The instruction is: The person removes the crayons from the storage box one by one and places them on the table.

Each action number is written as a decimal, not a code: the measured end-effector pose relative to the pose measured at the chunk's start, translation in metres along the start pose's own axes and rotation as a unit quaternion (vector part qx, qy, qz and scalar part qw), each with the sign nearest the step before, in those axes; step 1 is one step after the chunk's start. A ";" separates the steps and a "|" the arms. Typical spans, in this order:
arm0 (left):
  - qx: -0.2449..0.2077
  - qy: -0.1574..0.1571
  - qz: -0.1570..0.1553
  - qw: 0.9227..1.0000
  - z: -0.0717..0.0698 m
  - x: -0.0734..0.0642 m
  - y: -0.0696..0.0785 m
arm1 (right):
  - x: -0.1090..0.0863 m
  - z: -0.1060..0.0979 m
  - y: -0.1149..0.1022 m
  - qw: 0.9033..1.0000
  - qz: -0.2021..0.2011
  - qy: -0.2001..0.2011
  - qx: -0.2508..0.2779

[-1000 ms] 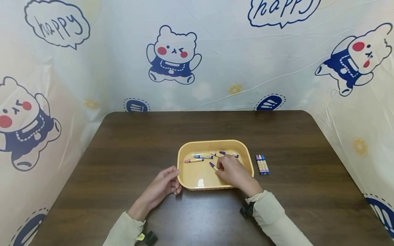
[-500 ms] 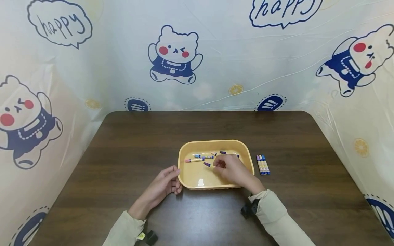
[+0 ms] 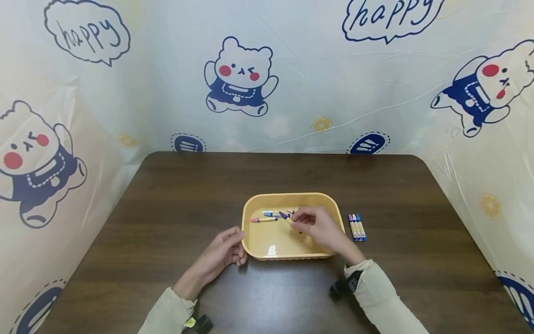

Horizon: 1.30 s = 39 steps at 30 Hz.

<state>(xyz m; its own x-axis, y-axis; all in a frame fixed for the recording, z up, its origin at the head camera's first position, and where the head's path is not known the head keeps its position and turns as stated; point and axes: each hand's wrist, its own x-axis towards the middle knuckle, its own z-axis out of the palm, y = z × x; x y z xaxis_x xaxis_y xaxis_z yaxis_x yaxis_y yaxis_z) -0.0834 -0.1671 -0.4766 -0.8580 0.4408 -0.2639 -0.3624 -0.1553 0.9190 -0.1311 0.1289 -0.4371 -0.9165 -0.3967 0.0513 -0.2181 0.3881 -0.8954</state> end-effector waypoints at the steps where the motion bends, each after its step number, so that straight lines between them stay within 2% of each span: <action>1: 0.000 -0.001 0.000 1.000 0.000 0.000 0.000 | 0.000 -0.001 0.000 1.000 0.002 0.002 0.009; 8: -0.001 0.003 -0.003 1.000 0.001 0.001 0.000 | -0.003 -0.016 -0.008 0.999 0.019 0.008 0.030; 15: -0.003 -0.006 0.000 1.000 0.002 0.003 -0.001 | -0.011 -0.033 -0.013 0.998 0.047 0.033 0.040; 23: 0.002 0.003 -0.001 1.000 0.002 -0.001 0.001 | -0.029 -0.049 -0.002 0.990 0.074 0.052 0.111; 25: 0.003 0.003 0.001 1.000 0.002 -0.001 0.001 | -0.035 -0.055 0.000 0.989 0.077 0.059 0.114; 33: 0.002 -0.003 0.002 1.000 0.000 0.000 -0.001 | -0.062 -0.088 0.006 0.984 0.067 0.117 0.113; 39: -0.003 0.004 -0.002 1.000 0.000 0.002 -0.001 | -0.078 -0.108 0.014 0.976 0.088 0.175 0.092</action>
<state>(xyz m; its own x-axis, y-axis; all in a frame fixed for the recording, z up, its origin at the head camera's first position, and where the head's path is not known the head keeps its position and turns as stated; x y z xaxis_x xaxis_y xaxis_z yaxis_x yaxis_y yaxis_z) -0.0846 -0.1661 -0.4783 -0.8591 0.4345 -0.2705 -0.3689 -0.1592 0.9157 -0.0994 0.2553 -0.4061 -0.9998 -0.0164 0.0082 -0.0122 0.2551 -0.9668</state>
